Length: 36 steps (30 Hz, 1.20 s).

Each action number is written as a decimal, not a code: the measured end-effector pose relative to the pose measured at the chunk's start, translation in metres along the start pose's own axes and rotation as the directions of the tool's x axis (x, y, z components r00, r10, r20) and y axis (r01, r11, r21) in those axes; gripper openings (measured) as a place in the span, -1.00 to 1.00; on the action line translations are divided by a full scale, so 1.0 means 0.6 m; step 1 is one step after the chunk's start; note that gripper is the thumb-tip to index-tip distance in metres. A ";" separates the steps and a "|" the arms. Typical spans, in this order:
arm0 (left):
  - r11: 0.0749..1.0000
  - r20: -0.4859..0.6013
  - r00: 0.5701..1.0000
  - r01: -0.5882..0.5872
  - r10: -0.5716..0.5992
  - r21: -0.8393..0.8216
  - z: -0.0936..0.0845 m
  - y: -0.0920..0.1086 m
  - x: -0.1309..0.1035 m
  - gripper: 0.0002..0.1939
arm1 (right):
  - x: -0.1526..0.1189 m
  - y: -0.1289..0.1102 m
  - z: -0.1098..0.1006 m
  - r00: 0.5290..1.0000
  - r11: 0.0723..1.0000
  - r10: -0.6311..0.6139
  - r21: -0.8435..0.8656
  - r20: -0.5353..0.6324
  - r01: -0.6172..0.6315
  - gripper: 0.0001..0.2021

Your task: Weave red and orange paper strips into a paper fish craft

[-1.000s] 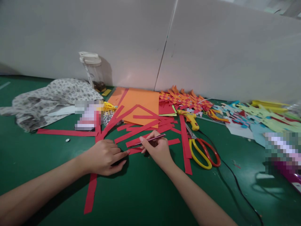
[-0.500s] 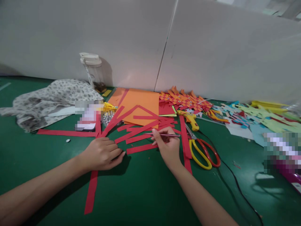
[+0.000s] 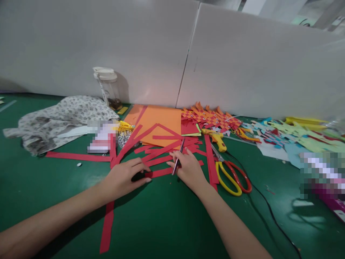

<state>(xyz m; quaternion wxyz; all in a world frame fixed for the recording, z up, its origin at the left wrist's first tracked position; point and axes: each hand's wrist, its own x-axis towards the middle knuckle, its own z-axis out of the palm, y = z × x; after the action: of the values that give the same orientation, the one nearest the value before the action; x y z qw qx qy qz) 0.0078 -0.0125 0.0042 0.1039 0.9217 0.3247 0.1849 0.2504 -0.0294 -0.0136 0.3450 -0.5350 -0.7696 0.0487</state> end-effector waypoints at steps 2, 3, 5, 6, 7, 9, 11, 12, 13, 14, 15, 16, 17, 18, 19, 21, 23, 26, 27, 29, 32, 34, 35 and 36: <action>0.998 -0.004 0.999 0.049 -0.049 -0.048 0.001 0.001 0.001 -0.85 | 0.001 0.002 0.005 0.999 0.999 -0.044 -0.007 0.030 0.045 -0.76; 0.996 -0.001 0.998 0.062 -0.062 -0.060 0.001 0.002 0.001 -0.87 | 0.001 0.003 0.006 0.998 0.998 -0.057 -0.011 0.031 0.058 -0.75; 0.995 0.005 0.997 0.076 -0.075 -0.072 0.001 0.001 0.002 -0.89 | 0.002 0.001 0.006 0.996 0.996 -0.086 -0.026 0.029 0.086 -0.75; 0.994 0.007 0.997 0.077 -0.077 -0.074 0.001 0.001 0.003 -0.90 | 0.003 0.000 0.006 0.995 0.994 -0.100 -0.038 0.028 0.101 -0.75; 0.994 0.008 0.997 0.077 -0.076 -0.074 0.001 0.000 0.003 -0.91 | 0.003 -0.001 0.006 0.993 0.992 -0.112 -0.051 0.025 0.113 -0.75; 0.995 0.010 0.998 0.069 -0.069 -0.076 0.001 -0.001 0.003 -0.91 | 0.003 -0.004 0.006 0.992 0.989 -0.126 -0.077 0.005 0.126 -0.74; 0.995 0.009 0.998 0.060 -0.059 -0.083 0.001 -0.002 0.003 -0.91 | 0.002 -0.006 0.005 0.993 0.992 -0.105 -0.079 -0.058 0.101 -0.73; 0.994 0.005 0.998 0.057 -0.057 -0.090 0.001 -0.003 0.002 -0.91 | 0.001 -0.006 0.004 0.991 0.996 -0.070 -0.063 -0.116 0.063 -0.73; 0.993 -0.003 0.998 0.056 -0.057 -0.099 0.001 -0.004 0.002 -0.91 | 0.001 -0.006 0.003 0.981 0.999 -0.022 -0.039 -0.193 0.014 -0.73; 0.992 -0.013 0.998 0.056 -0.058 -0.109 0.001 -0.005 0.001 -0.90 | 0.000 -0.006 0.000 0.960 0.999 0.029 -0.008 -0.279 -0.033 -0.73; 0.991 -0.022 0.998 0.056 -0.059 -0.119 0.001 -0.006 0.001 -0.89 | 0.000 -0.007 -0.004 0.928 0.997 0.076 0.025 -0.365 -0.072 -0.72; 0.991 -0.029 0.998 0.053 -0.057 -0.126 0.000 -0.006 0.000 -0.88 | 0.000 -0.008 -0.008 0.888 0.993 0.114 0.057 -0.445 -0.099 -0.71; 0.990 -0.032 0.998 0.050 -0.054 -0.128 0.000 -0.007 0.000 -0.87 | 0.001 -0.010 -0.014 0.850 0.989 0.145 0.087 -0.506 -0.117 -0.69; 0.991 -0.032 0.998 0.043 -0.048 -0.127 0.000 -0.007 0.000 -0.86 | 0.001 -0.013 -0.019 0.818 0.985 0.171 0.117 -0.549 -0.127 -0.68; 0.992 -0.027 0.999 0.038 -0.041 -0.124 -0.001 -0.007 0.000 -0.85 | 0.002 -0.017 -0.024 0.796 0.980 0.197 0.148 -0.572 -0.136 -0.66; 0.991 -0.026 0.999 0.036 -0.040 -0.128 -0.002 -0.007 0.000 -0.85 | 0.003 -0.024 -0.030 0.779 0.967 0.245 0.207 -0.577 -0.150 -0.65; 0.985 -0.051 0.997 0.043 -0.052 -0.169 -0.002 -0.007 0.001 -0.86 | 0.003 -0.030 -0.030 0.802 0.961 0.247 0.242 -0.544 -0.133 -0.65; 0.952 -0.109 0.986 0.092 -0.129 -0.293 -0.002 -0.009 0.003 -0.87 | 0.000 -0.033 -0.020 0.865 0.969 0.180 0.234 -0.469 -0.075 -0.67; 0.933 -0.114 0.979 0.123 -0.171 -0.339 -0.002 -0.011 0.003 -0.87 | -0.002 -0.034 -0.016 0.887 0.972 0.156 0.228 -0.434 -0.059 -0.69; 0.884 -0.100 0.962 0.187 -0.252 -0.429 -0.003 -0.014 0.005 -0.87 | -0.005 -0.035 -0.010 0.926 0.972 0.124 0.229 -0.356 -0.042 -0.71; 0.791 -0.074 0.945 0.221 -0.318 -0.571 -0.005 -0.016 0.008 -0.90 | -0.006 -0.038 -0.005 0.967 0.963 0.115 0.265 -0.227 -0.052 -0.72; 0.719 -0.062 0.936 0.223 -0.346 -0.658 -0.006 -0.015 0.009 -0.89 | -0.006 -0.040 -0.004 0.980 0.959 0.112 0.275 -0.165 -0.063 -0.72; 0.691 -0.056 0.933 0.223 -0.357 -0.687 -0.007 -0.014 0.010 -0.87 | -0.006 -0.040 -0.003 0.983 0.958 0.109 0.279 -0.148 -0.064 -0.72; 0.673 -0.053 0.930 0.222 -0.363 -0.705 -0.007 -0.014 0.010 -0.85 | -0.006 -0.040 -0.001 0.985 0.957 0.104 0.284 -0.137 -0.062 -0.72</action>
<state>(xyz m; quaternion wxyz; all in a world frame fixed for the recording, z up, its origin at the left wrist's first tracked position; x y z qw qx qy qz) 0.0059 -0.0019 0.0071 0.4354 0.7303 0.3847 0.3592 0.2327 -0.0431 -0.0042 0.4717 -0.5153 -0.7036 0.1305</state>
